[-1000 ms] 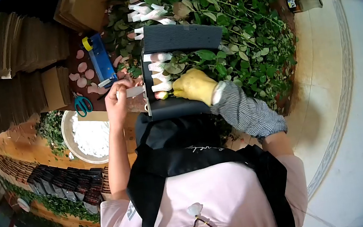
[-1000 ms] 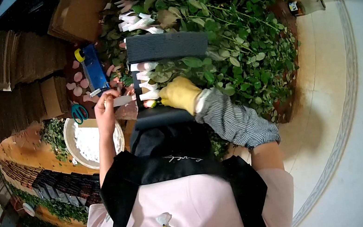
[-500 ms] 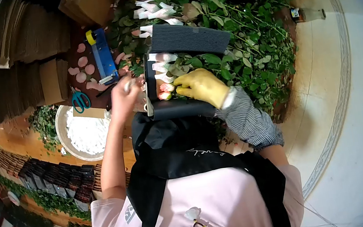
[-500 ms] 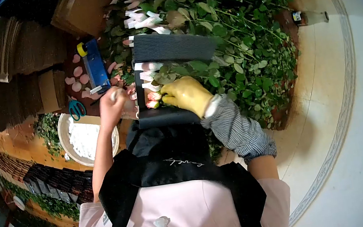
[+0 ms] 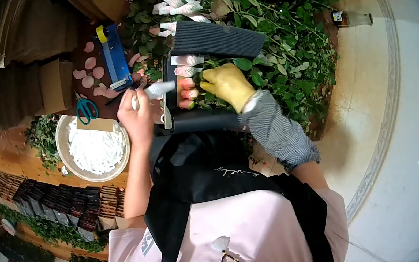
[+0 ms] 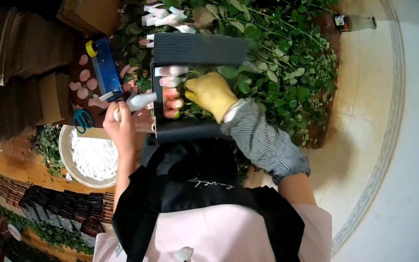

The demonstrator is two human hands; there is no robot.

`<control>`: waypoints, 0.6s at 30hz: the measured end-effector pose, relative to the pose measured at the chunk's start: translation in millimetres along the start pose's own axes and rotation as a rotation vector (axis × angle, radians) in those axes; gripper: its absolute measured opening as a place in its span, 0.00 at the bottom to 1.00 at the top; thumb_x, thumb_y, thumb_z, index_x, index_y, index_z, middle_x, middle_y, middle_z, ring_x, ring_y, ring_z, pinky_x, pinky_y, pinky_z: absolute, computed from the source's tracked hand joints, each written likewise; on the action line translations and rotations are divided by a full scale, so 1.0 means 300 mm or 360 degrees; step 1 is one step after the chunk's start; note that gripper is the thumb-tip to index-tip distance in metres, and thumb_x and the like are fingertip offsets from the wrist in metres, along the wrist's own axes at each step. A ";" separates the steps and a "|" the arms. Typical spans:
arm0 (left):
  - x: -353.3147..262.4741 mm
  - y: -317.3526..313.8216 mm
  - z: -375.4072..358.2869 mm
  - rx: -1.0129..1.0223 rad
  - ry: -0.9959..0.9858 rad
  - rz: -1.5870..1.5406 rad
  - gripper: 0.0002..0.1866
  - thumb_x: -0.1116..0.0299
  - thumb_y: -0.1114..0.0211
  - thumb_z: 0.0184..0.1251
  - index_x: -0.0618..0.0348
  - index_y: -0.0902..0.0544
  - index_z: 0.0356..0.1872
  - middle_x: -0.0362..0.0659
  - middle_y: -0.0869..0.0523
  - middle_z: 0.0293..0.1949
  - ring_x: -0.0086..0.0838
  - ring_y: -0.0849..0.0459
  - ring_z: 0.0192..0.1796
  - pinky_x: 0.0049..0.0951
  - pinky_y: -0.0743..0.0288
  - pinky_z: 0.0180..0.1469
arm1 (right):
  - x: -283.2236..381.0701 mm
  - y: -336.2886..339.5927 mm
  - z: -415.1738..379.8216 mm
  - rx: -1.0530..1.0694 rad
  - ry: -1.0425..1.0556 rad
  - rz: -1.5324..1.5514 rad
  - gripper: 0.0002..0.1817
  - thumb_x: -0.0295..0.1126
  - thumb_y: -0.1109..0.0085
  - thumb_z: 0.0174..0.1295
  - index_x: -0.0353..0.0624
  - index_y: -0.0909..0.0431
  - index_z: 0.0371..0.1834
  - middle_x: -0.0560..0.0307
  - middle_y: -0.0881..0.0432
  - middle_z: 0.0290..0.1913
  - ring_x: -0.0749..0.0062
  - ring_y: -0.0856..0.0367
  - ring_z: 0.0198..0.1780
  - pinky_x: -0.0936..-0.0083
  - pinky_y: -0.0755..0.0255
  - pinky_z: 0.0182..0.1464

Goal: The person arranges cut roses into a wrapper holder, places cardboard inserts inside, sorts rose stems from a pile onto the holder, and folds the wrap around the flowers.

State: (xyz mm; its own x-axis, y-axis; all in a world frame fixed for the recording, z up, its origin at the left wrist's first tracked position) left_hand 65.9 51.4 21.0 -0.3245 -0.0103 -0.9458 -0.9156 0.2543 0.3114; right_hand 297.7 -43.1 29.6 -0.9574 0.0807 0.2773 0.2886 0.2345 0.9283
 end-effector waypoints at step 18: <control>-0.040 -0.326 0.057 0.0695 -0.0431 0.0553 0.10 0.63 0.32 0.67 0.61 0.16 0.33 0.53 0.17 0.33 0.53 0.16 0.37 0.48 0.23 0.37 | -0.066 -0.070 0.058 0.0138 -0.0458 -0.0423 0.11 0.41 0.33 0.58 0.44 0.19 0.31 0.53 0.13 0.28 0.57 0.13 0.35 0.61 0.21 0.44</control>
Point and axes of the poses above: each hand's wrist, its own z-axis towards the middle knuckle, its own y-axis out of the back of the hand, x = y × z, the point moved 6 cm from there along z, towards the middle knuckle
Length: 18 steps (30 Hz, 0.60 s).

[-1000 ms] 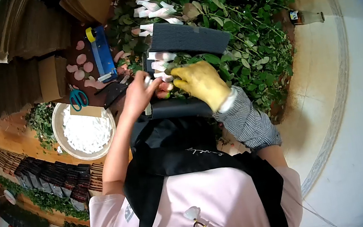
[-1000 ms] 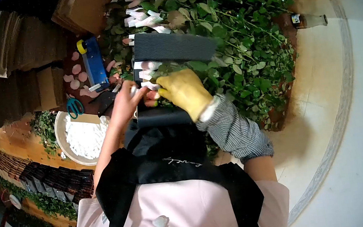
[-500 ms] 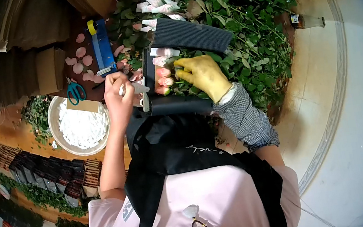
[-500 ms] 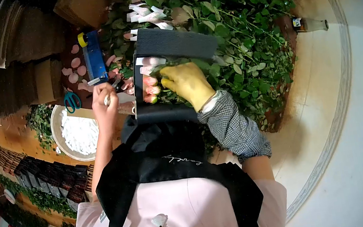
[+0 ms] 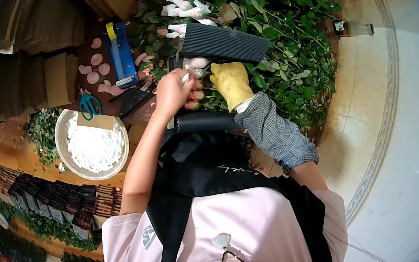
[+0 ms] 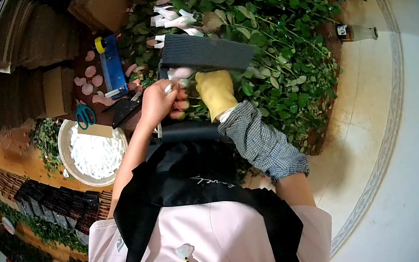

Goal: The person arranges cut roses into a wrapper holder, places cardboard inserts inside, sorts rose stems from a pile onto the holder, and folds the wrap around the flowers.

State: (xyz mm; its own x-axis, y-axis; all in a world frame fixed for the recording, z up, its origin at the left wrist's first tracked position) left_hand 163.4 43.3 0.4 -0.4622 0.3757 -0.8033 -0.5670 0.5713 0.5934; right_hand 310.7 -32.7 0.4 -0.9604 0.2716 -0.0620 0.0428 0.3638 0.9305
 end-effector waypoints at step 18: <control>0.054 0.018 -0.004 0.0164 0.0365 -0.0347 0.24 0.47 0.34 0.69 0.63 0.17 0.42 0.59 0.13 0.33 0.57 0.14 0.40 0.50 0.21 0.42 | 0.012 0.028 -0.007 -0.0039 0.0032 -0.0047 0.13 0.43 0.38 0.64 0.45 0.17 0.32 0.52 0.13 0.29 0.55 0.12 0.35 0.59 0.20 0.42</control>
Point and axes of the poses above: each hand's wrist, its own z-axis towards the middle knuckle, its own y-axis out of the back of the hand, x = y × z, the point moved 6 cm from there along z, towards the middle knuckle
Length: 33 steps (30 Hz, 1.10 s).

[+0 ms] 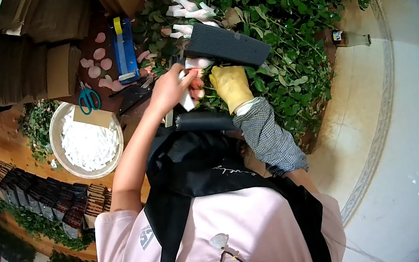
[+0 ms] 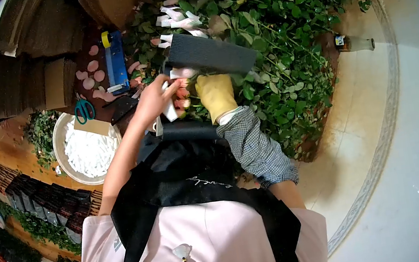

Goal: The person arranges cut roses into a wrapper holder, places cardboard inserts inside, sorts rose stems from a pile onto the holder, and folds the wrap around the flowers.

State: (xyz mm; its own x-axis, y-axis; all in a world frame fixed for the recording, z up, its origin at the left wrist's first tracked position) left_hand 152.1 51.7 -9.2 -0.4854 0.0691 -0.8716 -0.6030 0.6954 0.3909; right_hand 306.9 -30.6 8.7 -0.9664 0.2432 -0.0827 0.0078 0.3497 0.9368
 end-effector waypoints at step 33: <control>0.066 0.057 -0.147 -0.0268 -0.0036 0.0238 0.12 0.65 0.35 0.69 0.61 0.13 0.44 0.55 0.12 0.32 0.49 0.12 0.37 0.42 0.19 0.40 | 0.094 0.345 -0.234 -0.0022 0.0629 0.1425 0.23 0.29 0.34 0.62 0.46 0.22 0.63 0.43 0.13 0.46 0.51 0.13 0.46 0.62 0.21 0.49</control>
Point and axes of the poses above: each hand's wrist, its own z-axis towards the middle knuckle, its own y-axis out of the back of the hand, x = y × z, the point moved 6 cm from there along z, towards the middle knuckle
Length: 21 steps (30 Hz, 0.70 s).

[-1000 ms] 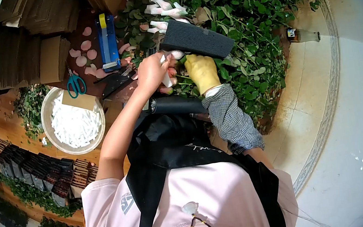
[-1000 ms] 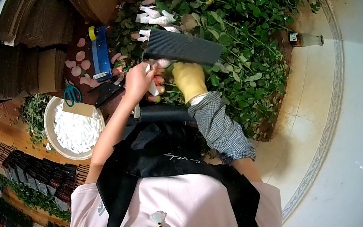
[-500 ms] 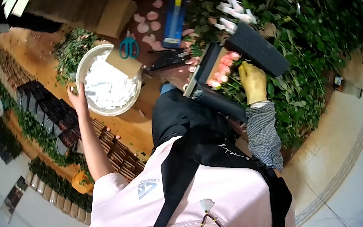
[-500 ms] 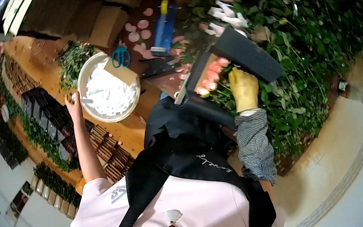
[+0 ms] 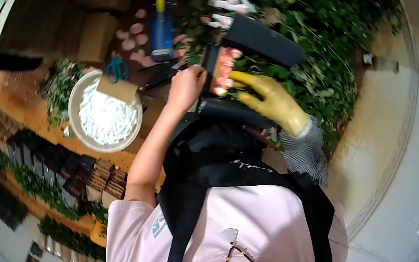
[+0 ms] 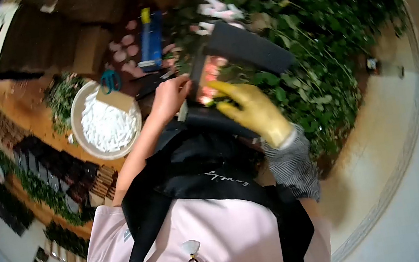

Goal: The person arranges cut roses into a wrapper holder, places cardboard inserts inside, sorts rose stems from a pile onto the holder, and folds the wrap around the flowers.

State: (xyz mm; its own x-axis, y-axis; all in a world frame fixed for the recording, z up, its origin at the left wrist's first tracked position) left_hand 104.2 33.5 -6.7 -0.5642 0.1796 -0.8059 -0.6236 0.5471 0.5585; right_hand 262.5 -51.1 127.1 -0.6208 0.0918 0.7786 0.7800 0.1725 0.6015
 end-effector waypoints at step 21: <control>0.006 -0.103 0.016 0.0081 -0.0216 -0.0091 0.17 0.76 0.37 0.66 0.55 0.14 0.55 0.53 0.17 0.36 0.51 0.16 0.43 0.42 0.22 0.45 | -0.287 -0.197 0.052 -0.0038 0.0094 -0.0966 0.13 0.44 0.34 0.60 0.48 0.21 0.28 0.57 0.17 0.23 0.60 0.16 0.28 0.63 0.25 0.36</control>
State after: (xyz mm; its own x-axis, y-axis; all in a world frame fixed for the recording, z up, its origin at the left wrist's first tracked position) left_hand 125.1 20.7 -26.5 -0.4484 0.2539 -0.8570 -0.6225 0.5994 0.5032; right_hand 268.6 -53.8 21.6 -0.9501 -0.0708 0.3038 0.2903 0.1551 0.9443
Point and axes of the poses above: each hand's wrist, its own z-axis towards the middle knuckle, its own y-axis out of the back of the hand, x = y × z, the point moved 6 cm from there along z, towards the middle knuckle
